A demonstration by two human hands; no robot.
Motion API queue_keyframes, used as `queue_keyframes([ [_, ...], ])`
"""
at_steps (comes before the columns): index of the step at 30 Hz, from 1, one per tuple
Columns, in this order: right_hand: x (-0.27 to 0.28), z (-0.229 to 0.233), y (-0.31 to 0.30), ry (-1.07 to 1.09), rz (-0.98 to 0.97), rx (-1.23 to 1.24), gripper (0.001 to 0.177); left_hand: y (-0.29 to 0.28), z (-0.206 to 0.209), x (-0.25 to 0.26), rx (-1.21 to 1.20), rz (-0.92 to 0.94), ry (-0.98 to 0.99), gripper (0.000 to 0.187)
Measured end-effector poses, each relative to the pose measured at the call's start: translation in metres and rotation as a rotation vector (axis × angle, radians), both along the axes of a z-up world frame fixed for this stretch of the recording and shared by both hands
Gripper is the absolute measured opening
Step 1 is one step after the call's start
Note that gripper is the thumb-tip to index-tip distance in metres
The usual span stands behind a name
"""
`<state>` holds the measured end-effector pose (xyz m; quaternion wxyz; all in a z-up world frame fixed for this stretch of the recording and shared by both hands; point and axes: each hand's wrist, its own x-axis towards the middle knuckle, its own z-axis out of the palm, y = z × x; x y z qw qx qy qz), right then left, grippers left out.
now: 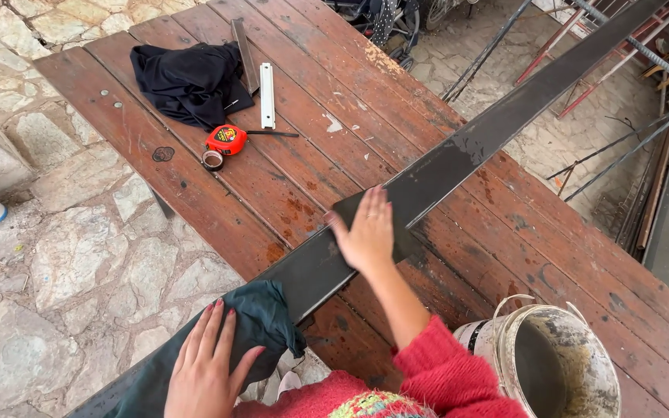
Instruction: Sanding a long metal beam with a sanding block and wiping it clean with a cloth on a wooden workbench.
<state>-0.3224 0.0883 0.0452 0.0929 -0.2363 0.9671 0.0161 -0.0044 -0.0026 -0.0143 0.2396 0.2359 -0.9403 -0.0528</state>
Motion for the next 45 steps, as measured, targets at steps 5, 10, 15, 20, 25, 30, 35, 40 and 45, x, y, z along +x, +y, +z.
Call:
queue_keyframes([
  [5, 0.075, -0.013, 0.016, 0.012, 0.465, -0.061, 0.109, 0.004, -0.002, -0.002, -0.04, 0.01, 0.128, 0.069],
  [10, -0.067, -0.009, 0.024, 0.032, 0.025, -0.11, 0.098, 0.002, 0.001, -0.003, -0.027, 0.056, 0.036, 0.098],
  [15, 0.031, -0.008, 0.006, 0.106, 0.281, -0.146, 0.096, 0.001, 0.0, -0.005, 0.048, 0.099, -0.043, 0.1],
  [20, 0.016, -0.023, 0.043, 0.127, 0.372, -0.007, 0.092, 0.005, -0.006, -0.001, 0.03, 0.05, -0.065, 0.082],
  [25, 0.027, -0.015, 0.03, 0.149, 0.396, -0.103, 0.098, 0.002, 0.004, -0.002, 0.001, 0.015, 0.029, 0.077],
  [30, 0.062, -0.008, 0.044, -0.045, 0.795, -0.164, 0.115, 0.003, 0.0, -0.004, -0.017, 0.038, 0.054, 0.076],
  [35, -0.028, -0.002, 0.027, 0.04, 0.21, 0.032, 0.103, 0.002, 0.004, 0.0, 0.024, 0.027, -0.047, 0.081],
  [40, 0.086, -0.015, 0.035, 0.152, 0.776, -0.189, 0.113, 0.001, -0.001, -0.003, -0.036, 0.019, 0.078, 0.078],
  [45, -0.002, -0.016, 0.058, 0.212, 0.503, -0.052, 0.102, 0.0, -0.007, -0.002, 0.019, 0.043, -0.015, 0.08],
])
